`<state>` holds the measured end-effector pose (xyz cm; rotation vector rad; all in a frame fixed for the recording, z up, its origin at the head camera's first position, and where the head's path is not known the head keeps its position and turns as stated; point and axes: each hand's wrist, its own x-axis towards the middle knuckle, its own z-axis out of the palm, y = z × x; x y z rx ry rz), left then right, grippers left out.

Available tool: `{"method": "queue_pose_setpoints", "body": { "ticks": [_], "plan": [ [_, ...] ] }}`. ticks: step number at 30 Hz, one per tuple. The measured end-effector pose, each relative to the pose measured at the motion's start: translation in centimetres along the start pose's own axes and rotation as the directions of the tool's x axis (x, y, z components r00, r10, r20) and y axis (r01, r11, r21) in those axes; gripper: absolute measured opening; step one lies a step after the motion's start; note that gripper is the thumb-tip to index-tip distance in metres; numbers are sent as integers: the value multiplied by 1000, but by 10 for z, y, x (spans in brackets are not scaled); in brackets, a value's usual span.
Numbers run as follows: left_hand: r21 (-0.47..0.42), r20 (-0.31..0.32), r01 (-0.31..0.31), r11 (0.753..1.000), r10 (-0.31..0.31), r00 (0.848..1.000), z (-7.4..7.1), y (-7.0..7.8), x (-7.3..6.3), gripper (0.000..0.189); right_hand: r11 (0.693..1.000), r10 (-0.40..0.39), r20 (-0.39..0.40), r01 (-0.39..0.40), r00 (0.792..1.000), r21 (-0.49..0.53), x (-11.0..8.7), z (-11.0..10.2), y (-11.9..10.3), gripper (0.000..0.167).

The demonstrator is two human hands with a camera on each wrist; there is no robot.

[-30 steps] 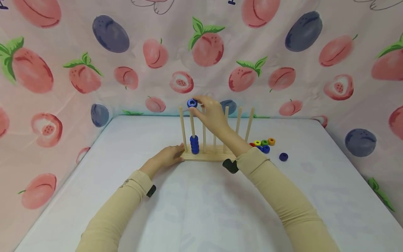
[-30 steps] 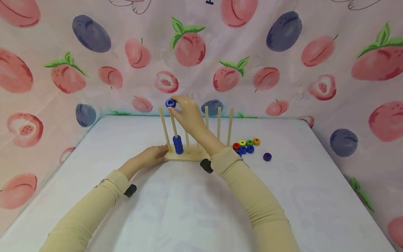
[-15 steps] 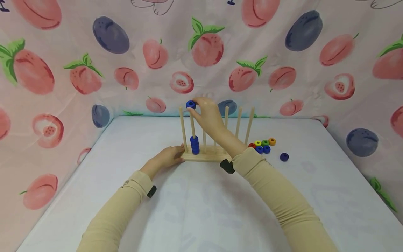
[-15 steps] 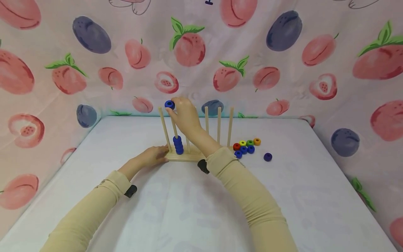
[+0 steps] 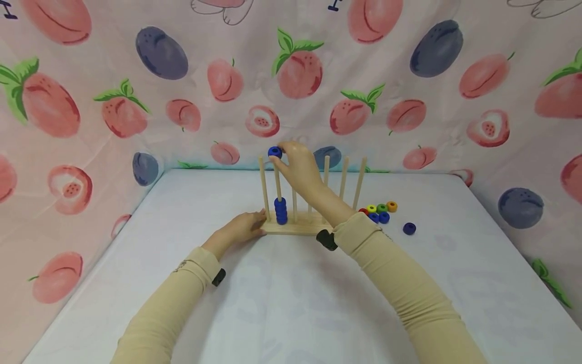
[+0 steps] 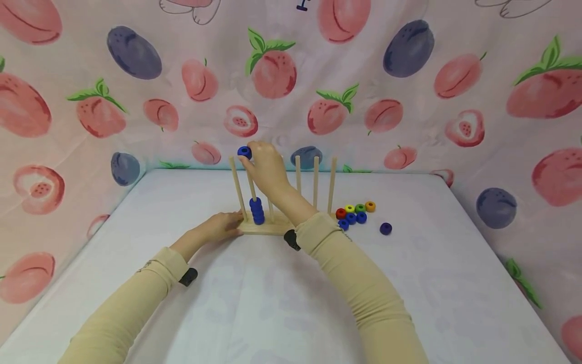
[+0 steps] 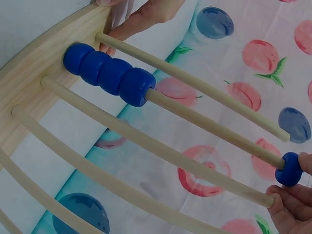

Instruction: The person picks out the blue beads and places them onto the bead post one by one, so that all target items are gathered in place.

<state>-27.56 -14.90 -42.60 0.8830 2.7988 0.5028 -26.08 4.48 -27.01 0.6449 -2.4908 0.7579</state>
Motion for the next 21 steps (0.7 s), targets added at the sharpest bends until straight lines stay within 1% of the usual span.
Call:
{"method": "queue_pose_setpoints", "body": {
  "ticks": [2, 5, 6, 9, 12, 16, 21],
  "plan": [
    [-8, -3, -5, 1000, 5, 1000, 0, -1, -1, 54, 1000, 6, 9, -6, 1000, -1, 0, 0, 0, 35],
    [3, 1, 16, 1000, -16, 1000, -1, 2, -2, 52, 1000, 7, 21, -7, 1000, -4, 1, -1, 0, 35],
    [1, 18, 42, 999, -42, 999, -3, 6, -4, 51, 1000, 7, 25, -7, 1000, -4, 1, -1, 0, 35],
    [20, 20, 60, 998, -60, 998, -4, 9, -4, 51, 1000, 11, 31, -11, 999, -3, 1, -1, -1, 35],
    [27, 14, 51, 998, -51, 999, -4, 9, -3, 50, 1000, 24, 34, -24, 999, -7, 1, -1, -1, 35],
    [24, 22, 47, 999, -48, 999, -5, 8, -2, 52, 999, 30, 32, -30, 999, -17, 1, -1, -1, 35],
    [35, 26, 38, 999, -39, 999, -5, 7, 0, 56, 1000, 28, 20, -28, 999, 2, 1, -1, 1, 35]
  ]
}}
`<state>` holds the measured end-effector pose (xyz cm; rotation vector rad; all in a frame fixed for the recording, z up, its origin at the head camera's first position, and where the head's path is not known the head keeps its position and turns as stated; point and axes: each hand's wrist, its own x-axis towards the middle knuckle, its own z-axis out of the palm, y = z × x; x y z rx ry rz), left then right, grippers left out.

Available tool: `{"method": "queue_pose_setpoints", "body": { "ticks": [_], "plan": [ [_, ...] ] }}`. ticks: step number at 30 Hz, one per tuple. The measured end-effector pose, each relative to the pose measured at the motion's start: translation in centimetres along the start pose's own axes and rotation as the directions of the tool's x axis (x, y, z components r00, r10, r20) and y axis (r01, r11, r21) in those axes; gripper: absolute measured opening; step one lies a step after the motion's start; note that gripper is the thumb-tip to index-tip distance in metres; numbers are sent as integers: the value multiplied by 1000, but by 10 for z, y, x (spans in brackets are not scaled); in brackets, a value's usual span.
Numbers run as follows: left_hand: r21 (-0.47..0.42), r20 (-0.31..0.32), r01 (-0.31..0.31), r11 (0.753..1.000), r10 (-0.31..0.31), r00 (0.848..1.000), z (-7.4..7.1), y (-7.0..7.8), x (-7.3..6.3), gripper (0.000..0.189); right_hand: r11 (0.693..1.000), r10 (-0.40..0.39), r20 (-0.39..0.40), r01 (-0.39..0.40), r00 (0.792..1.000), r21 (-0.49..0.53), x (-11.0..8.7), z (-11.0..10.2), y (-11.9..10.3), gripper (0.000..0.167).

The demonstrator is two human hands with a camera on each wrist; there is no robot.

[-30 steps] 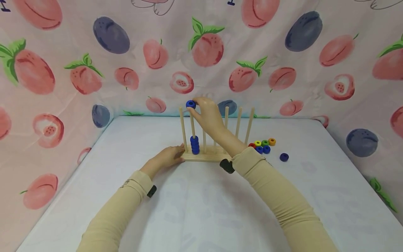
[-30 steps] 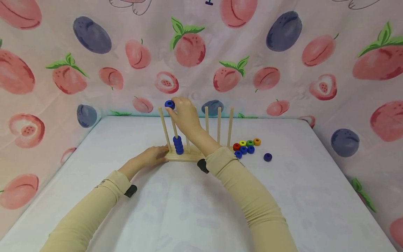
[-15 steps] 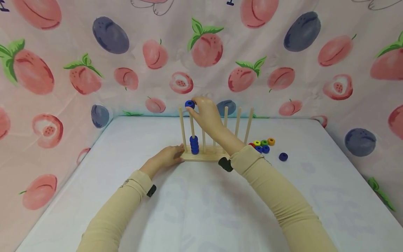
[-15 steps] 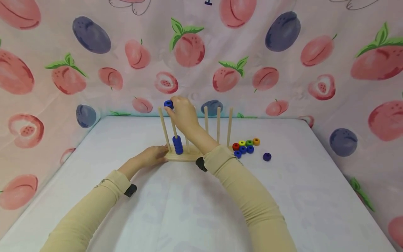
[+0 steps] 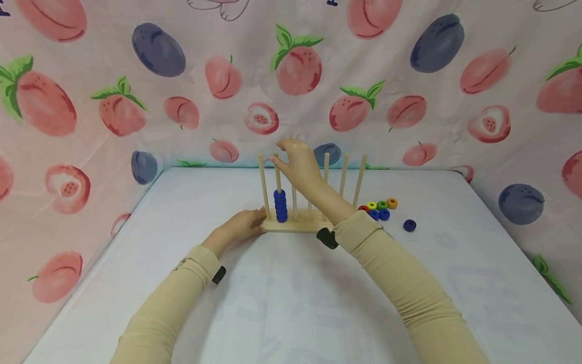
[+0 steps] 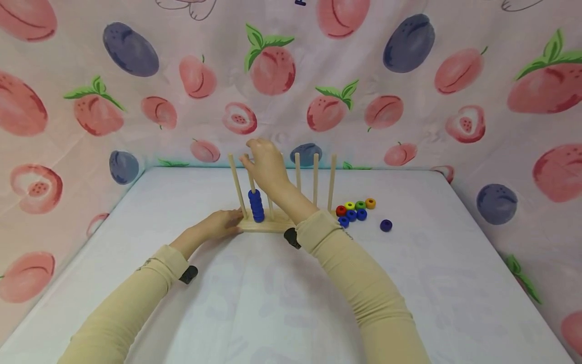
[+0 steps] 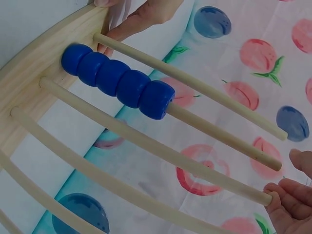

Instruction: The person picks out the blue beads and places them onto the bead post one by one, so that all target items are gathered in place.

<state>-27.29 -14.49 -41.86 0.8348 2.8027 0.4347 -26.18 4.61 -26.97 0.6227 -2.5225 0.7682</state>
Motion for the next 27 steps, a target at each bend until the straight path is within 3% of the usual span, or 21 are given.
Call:
{"method": "queue_pose_setpoints", "body": {
  "ticks": [8, 18, 22, 27],
  "plan": [
    [-8, 2, 4, 1000, -4, 1000, 1, 0, 1, 55, 996, 39, 2, -39, 999, 77, -1, 0, 4, 38],
    [-35, 1, 18, 999, -18, 1000, 3, 0, 1, 56, 976, 33, -38, -24, 999, 216, -6, 1, 10, 35],
    [-31, -1, 11, 999, -11, 1000, 4, -1, 0, 57, 957, -34, -77, 55, 996, 285, -11, 1, 15, 33],
    [-30, -1, 9, 1000, -9, 1000, 4, -1, -1, 57, 941, -143, -133, 177, 981, 289, -21, 3, 21, 30]
  ]
}}
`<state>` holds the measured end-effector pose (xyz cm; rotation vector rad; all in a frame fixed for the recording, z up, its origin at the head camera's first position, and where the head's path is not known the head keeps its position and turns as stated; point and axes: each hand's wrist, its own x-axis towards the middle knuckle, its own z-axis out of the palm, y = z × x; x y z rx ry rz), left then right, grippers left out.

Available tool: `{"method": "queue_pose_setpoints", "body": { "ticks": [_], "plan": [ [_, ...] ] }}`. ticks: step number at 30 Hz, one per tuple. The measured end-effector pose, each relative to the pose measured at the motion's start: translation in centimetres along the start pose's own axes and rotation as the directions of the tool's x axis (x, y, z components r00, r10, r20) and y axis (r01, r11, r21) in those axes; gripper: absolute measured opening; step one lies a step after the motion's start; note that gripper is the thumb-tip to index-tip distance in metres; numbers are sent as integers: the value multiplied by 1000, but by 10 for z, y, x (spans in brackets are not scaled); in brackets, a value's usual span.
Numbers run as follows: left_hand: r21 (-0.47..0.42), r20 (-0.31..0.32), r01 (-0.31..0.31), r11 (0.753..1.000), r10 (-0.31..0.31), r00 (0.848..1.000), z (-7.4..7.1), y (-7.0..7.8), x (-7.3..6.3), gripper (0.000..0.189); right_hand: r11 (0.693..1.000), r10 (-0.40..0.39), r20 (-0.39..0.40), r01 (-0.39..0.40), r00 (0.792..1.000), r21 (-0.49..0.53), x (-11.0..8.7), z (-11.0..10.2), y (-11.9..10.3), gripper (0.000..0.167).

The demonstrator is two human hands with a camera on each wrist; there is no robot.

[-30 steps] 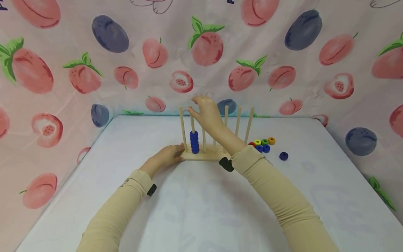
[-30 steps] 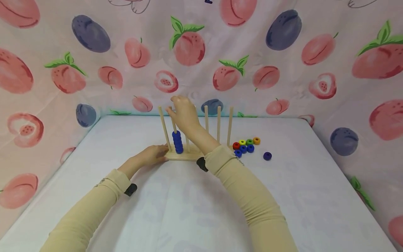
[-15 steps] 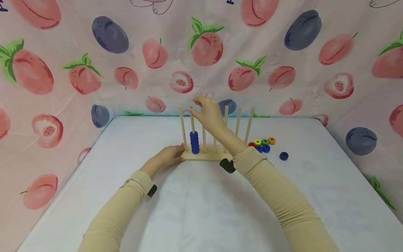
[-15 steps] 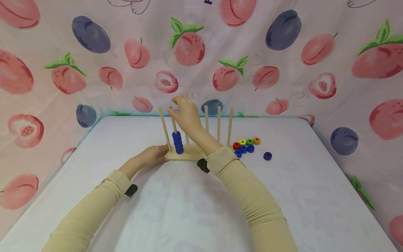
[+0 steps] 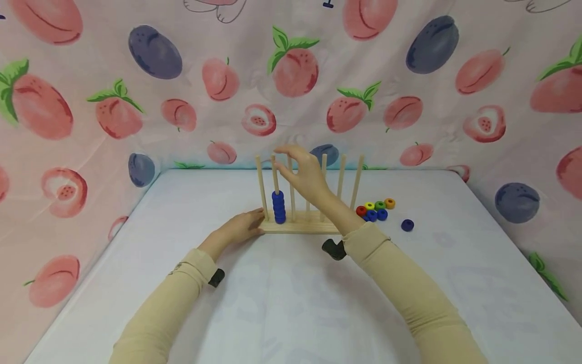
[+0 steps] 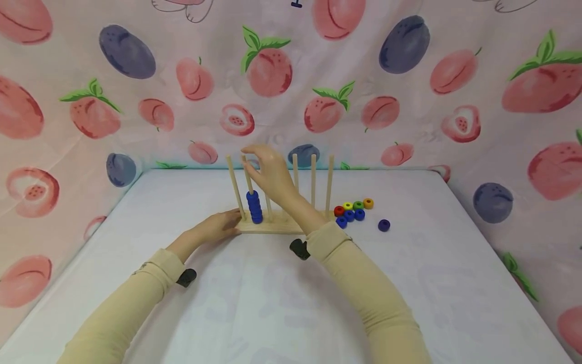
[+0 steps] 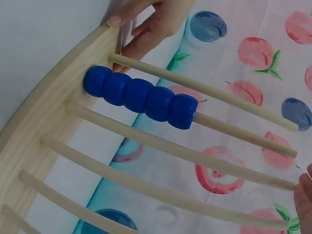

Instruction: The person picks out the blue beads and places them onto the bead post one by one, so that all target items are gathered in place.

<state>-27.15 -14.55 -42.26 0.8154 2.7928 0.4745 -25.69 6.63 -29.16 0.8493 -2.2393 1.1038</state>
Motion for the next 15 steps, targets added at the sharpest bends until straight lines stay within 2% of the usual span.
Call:
{"method": "queue_pose_setpoints", "body": {
  "ticks": [9, 15],
  "plan": [
    [4, -10, -12, 1000, 13, 1000, -4, 0, -1, 54, 994, -106, -8, 106, 994, 21, -14, -4, 8, 30],
    [22, -13, -37, 999, 37, 999, -8, 2, 2, 53, 993, -102, 12, 101, 995, 57, -23, -11, 19, 32]
  ]
}}
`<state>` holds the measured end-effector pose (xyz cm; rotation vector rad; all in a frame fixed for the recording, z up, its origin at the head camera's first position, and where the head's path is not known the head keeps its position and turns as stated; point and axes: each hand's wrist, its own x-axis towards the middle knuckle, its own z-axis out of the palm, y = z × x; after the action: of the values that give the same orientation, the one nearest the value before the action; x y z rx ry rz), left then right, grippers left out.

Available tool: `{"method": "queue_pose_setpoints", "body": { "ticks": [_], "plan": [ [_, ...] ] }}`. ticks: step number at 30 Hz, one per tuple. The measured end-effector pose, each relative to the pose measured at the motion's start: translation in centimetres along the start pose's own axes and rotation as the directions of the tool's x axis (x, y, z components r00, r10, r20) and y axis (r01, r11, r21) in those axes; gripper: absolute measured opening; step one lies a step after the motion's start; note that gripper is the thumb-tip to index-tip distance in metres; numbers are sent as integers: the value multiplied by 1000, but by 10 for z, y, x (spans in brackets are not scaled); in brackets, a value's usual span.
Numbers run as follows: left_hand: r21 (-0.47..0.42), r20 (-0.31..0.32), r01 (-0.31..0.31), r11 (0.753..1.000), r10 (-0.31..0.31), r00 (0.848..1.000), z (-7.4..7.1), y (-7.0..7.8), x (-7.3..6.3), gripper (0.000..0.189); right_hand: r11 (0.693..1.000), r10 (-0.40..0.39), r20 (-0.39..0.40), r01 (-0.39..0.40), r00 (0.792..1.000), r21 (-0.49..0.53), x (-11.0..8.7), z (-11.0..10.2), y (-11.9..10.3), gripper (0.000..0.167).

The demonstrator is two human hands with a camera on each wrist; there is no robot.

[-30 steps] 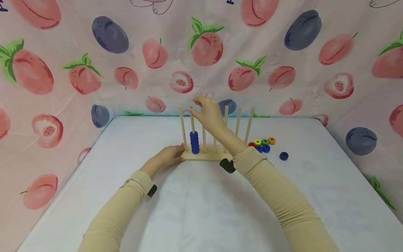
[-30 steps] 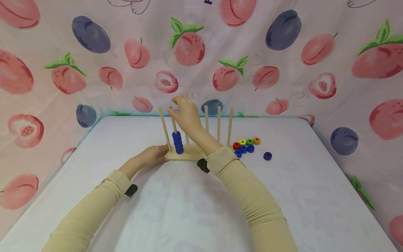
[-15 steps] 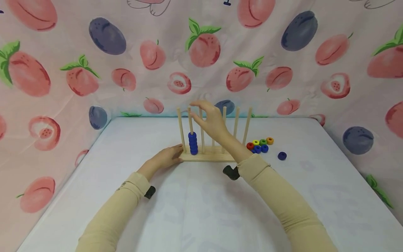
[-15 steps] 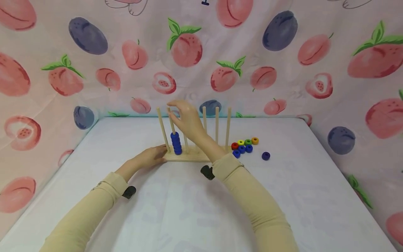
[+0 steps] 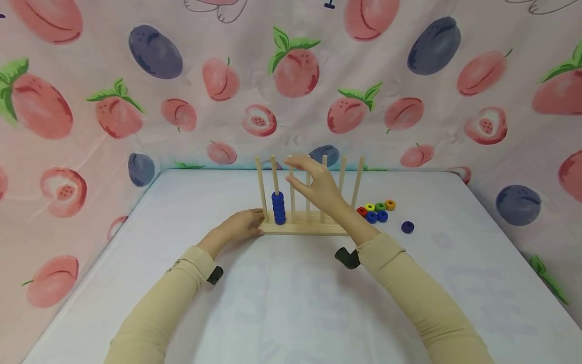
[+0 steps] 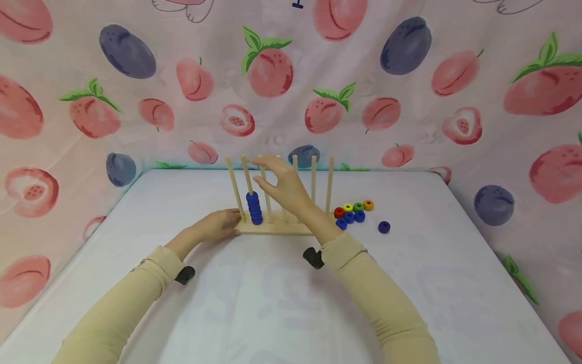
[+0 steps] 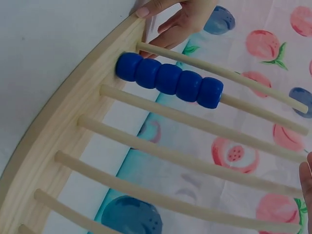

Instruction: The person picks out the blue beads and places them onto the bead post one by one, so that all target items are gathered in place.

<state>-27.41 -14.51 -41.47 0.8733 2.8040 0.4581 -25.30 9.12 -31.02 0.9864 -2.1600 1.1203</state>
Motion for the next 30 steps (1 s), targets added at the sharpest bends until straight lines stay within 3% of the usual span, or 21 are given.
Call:
{"method": "queue_pose_setpoints", "body": {
  "ticks": [7, 20, 26, 30],
  "plan": [
    [3, -9, -15, 1000, 15, 1000, -2, 3, 4, 52, 999, 31, 34, -32, 999, 17, -18, -12, 6, 39],
    [7, -8, -15, 1000, 15, 1000, -1, 0, 3, 52, 998, -9, 35, 6, 999, 66, -47, -21, 29, 37],
    [0, 4, -9, 1000, 9, 1000, 0, -2, 1, 51, 998, 14, 49, -17, 999, 65, -61, -26, 38, 34],
    [-4, 14, -9, 1000, 9, 1000, 0, -2, 0, 52, 993, 71, 33, -73, 997, 91, -69, -32, 41, 32]
  ]
}}
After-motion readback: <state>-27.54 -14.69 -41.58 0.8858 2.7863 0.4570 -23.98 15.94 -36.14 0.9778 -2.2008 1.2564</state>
